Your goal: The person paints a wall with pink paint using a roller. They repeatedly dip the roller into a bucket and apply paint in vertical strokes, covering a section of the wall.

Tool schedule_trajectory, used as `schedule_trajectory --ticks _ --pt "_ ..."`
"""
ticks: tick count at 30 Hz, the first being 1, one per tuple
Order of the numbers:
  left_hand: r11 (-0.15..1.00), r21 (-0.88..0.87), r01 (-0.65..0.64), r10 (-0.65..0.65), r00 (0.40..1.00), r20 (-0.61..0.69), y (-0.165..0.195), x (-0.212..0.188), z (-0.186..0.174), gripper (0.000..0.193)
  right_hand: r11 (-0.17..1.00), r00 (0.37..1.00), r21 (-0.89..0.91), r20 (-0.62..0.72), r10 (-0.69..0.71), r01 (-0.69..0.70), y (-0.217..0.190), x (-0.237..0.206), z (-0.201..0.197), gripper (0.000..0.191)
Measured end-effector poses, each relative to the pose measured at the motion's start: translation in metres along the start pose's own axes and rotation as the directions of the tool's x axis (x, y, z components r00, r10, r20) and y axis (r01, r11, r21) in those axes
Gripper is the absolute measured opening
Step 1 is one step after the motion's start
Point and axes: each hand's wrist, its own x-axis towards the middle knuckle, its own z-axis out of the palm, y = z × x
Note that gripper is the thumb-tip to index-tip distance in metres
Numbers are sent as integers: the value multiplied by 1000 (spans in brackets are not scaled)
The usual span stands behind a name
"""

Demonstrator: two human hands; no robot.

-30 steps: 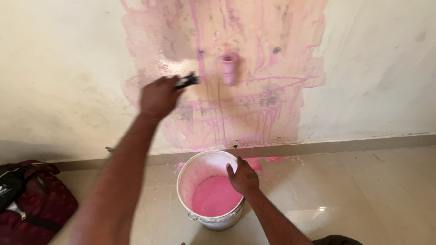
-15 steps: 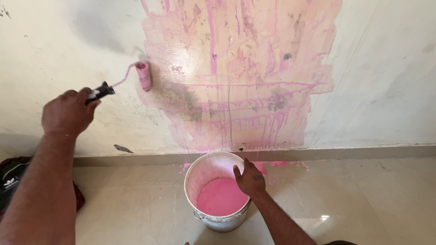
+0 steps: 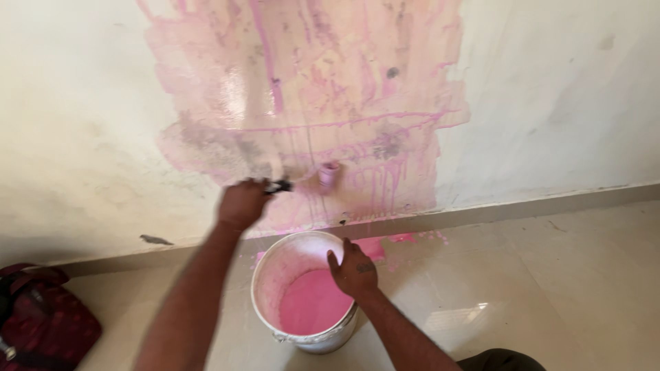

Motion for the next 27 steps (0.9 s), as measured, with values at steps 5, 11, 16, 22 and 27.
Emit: schedule_trajectory --ticks 5,11,16,22,27 --pt "977 -204 -66 68 998 1 121 50 38 41 1000 999 15 29 23 -24 -4 -1 -2 70" --pt "954 -282 -102 105 994 -2 235 99 54 35 997 996 69 89 -27 21 -15 -9 -21 67" --pt "947 -302 -106 124 992 40 240 105 59 33 999 977 -41 210 -25 34 -15 -9 -23 62" --pt "961 -255 -109 138 986 98 157 67 71 31 999 1000 32 3 11 -11 -6 -10 -4 67" --pt "977 -209 -38 62 992 113 68 8 85 32 1000 1000 -1 -18 -2 2 3 -5 2 66"
